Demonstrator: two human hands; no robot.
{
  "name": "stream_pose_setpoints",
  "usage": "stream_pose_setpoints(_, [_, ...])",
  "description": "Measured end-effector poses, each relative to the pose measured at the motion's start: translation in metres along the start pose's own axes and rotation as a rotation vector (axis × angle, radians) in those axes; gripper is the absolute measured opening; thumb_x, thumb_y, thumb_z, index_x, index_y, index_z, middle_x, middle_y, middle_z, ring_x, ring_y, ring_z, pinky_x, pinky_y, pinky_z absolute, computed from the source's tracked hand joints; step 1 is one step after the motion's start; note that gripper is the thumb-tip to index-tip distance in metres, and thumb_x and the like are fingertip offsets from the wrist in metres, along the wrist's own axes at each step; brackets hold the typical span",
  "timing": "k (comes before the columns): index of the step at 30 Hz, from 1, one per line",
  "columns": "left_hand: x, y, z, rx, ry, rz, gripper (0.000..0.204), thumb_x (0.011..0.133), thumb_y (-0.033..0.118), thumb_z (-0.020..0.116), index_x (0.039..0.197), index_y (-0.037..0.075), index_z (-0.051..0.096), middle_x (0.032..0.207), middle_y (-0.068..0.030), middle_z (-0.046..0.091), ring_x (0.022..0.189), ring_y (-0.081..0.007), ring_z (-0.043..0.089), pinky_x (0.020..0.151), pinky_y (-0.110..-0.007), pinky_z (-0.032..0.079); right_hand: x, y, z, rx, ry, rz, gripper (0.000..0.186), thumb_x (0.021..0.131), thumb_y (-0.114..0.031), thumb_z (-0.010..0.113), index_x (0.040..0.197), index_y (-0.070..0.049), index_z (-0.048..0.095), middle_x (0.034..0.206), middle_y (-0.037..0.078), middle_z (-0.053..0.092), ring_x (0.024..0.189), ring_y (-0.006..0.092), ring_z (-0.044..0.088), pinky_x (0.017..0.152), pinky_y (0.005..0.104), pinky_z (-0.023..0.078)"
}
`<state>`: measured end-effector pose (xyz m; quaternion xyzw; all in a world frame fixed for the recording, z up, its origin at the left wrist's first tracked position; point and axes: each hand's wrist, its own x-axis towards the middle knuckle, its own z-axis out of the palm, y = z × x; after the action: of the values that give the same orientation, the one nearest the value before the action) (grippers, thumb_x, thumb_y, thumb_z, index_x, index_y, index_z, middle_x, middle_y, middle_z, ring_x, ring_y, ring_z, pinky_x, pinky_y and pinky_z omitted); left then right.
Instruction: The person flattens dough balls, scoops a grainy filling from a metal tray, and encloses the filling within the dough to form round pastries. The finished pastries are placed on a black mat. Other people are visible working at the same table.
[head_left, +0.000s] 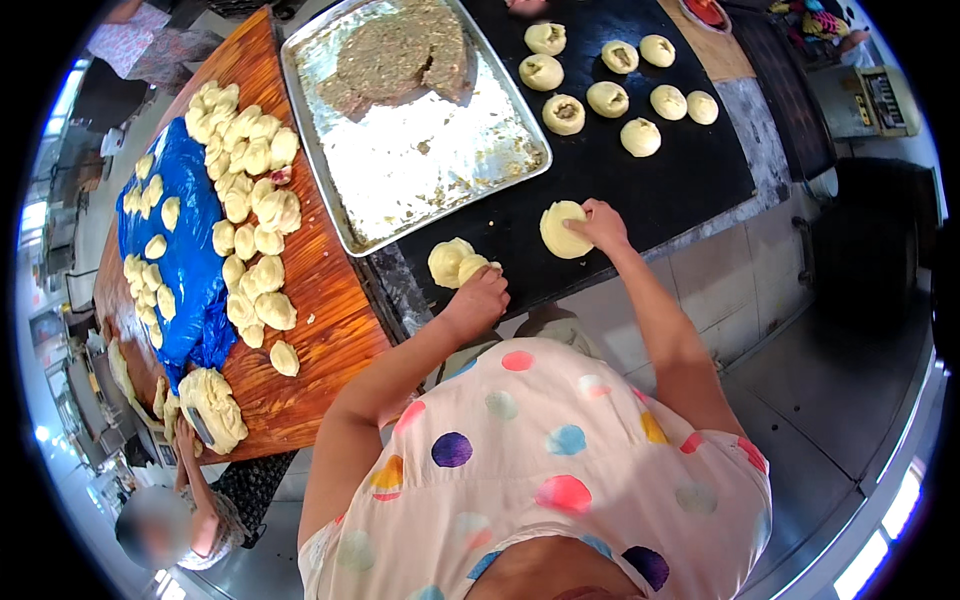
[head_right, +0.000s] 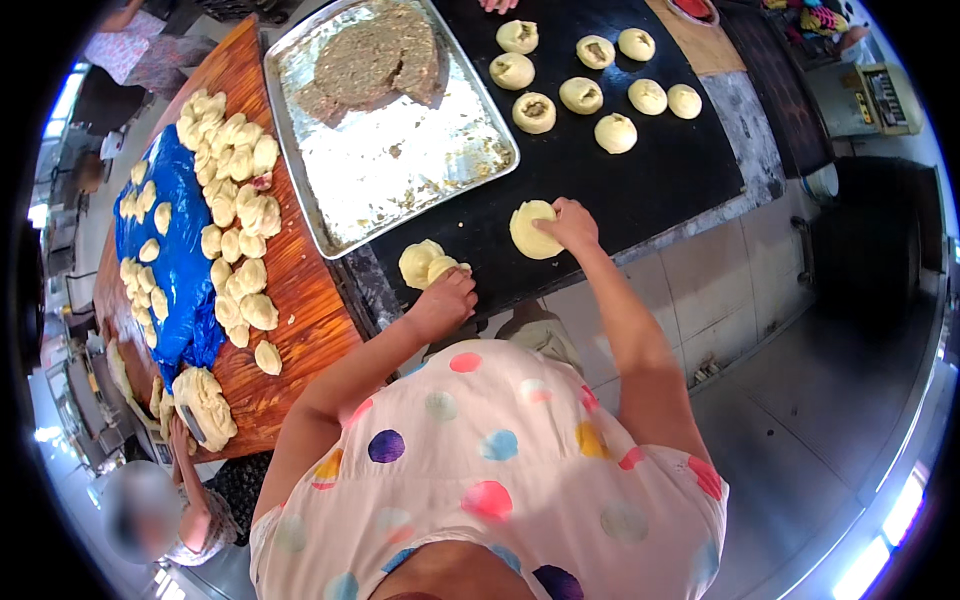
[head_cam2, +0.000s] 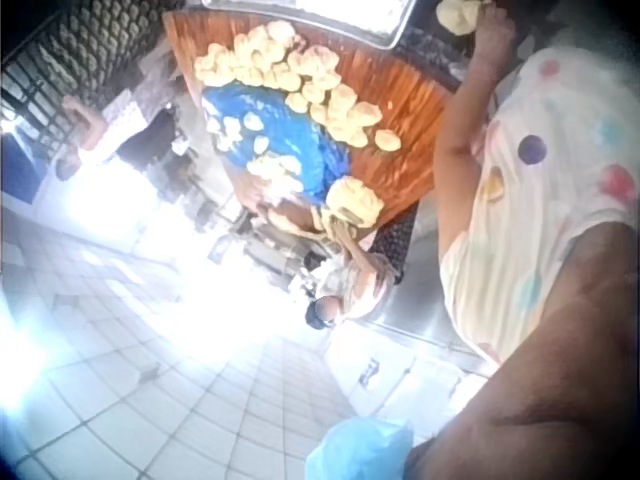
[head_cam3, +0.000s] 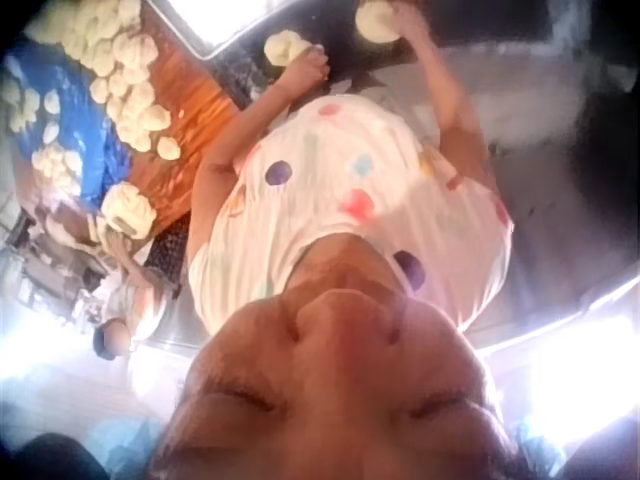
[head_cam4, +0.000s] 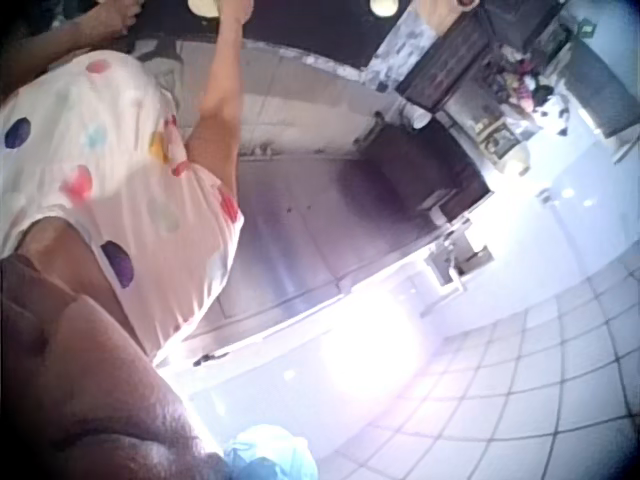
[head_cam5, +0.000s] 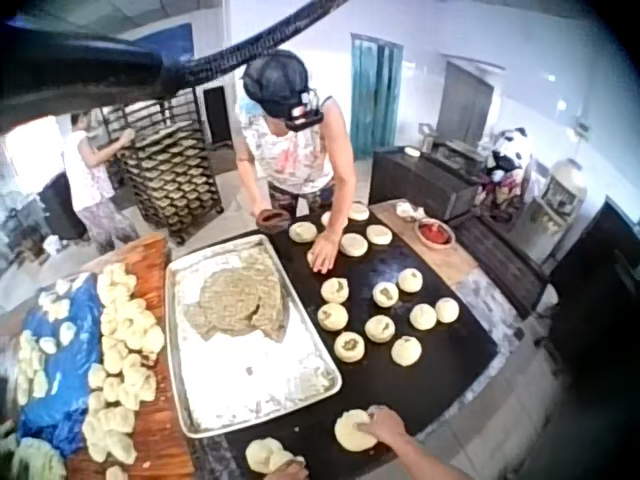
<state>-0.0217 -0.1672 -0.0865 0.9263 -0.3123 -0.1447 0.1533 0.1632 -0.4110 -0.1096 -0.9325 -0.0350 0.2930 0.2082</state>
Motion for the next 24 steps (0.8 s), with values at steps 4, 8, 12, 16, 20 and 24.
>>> stream_pose_setpoints(4, [-0.016,0.004,0.006,-0.018,0.105,-0.024,0.028,0.078,0.025,0.069,0.097,0.004,0.066,0.118,-0.0142,0.059,0.124,-0.0301,0.049,0.112,-0.043,0.034,-0.035,-0.033,-0.011,0.103,0.024,-0.34,0.032,0.074,-0.03,0.079,0.09,-0.007,0.062,0.079,0.011,0.067,0.076,0.0328,0.066,0.069,0.0416,0.051])
stream_pose_setpoints(8, [-0.033,0.016,-0.005,-0.115,0.128,-0.091,0.031,0.082,0.024,0.067,0.104,0.003,0.065,0.123,-0.0149,0.059,0.126,-0.03,0.049,0.113,-0.045,0.032,-0.053,-0.087,-0.011,0.265,-0.154,-0.601,0.029,0.078,-0.026,0.076,0.093,-0.007,0.061,0.082,0.014,0.067,0.079,0.0352,0.066,0.068,0.0437,0.05])
stream_pose_setpoints(12, [-0.035,0.025,-0.021,-0.251,0.106,-0.164,0.032,0.084,0.023,0.068,0.108,0.003,0.065,0.126,-0.0157,0.058,0.124,-0.0314,0.051,0.111,-0.044,0.036,-0.007,-0.099,0.062,0.11,0.084,-0.347,0.031,0.079,-0.032,0.076,0.093,-0.007,0.062,0.085,0.015,0.069,0.082,0.0364,0.067,0.071,0.0447,0.051])
stream_pose_setpoints(16, [-0.039,0.023,-0.044,-0.7,0.207,-0.477,0.032,0.085,0.022,0.069,0.11,0.002,0.065,0.128,-0.0172,0.057,0.121,-0.0324,0.053,0.106,-0.041,0.041,-0.011,-0.095,0.064,0.386,0.064,-0.372,0.032,0.076,-0.029,0.079,0.088,-0.005,0.062,0.082,0.015,0.068,0.077,0.0314,0.068,0.067,0.0408,0.052])
stream_pose_setpoints(20, [-0.012,0.01,-0.037,-1.892,0.715,-0.93,0.039,0.096,0.032,0.061,0.124,0.006,0.058,0.116,-0.0082,0.064,0.113,-0.0239,0.06,0.096,-0.039,0.048,-0.077,-0.126,0.016,0.363,0.152,-0.55,0.023,0.079,-0.018,0.077,0.087,-0.004,0.061,0.084,0.011,0.065,0.072,0.0278,0.065,0.063,0.0373,0.051])
stream_pose_setpoints(24, [0.002,-0.014,-0.073,-2.584,0.717,-0.571,0.044,0.094,0.041,0.062,0.123,0.008,0.056,0.116,-0.0076,0.063,0.108,-0.0203,0.062,0.091,-0.039,0.054,-0.104,-0.159,-0.022,0.35,-0.108,-0.792,0.029,0.08,-0.025,0.076,0.098,-0.007,0.064,0.098,0.01,0.066,0.086,0.028,0.067,0.073,0.036,0.054])
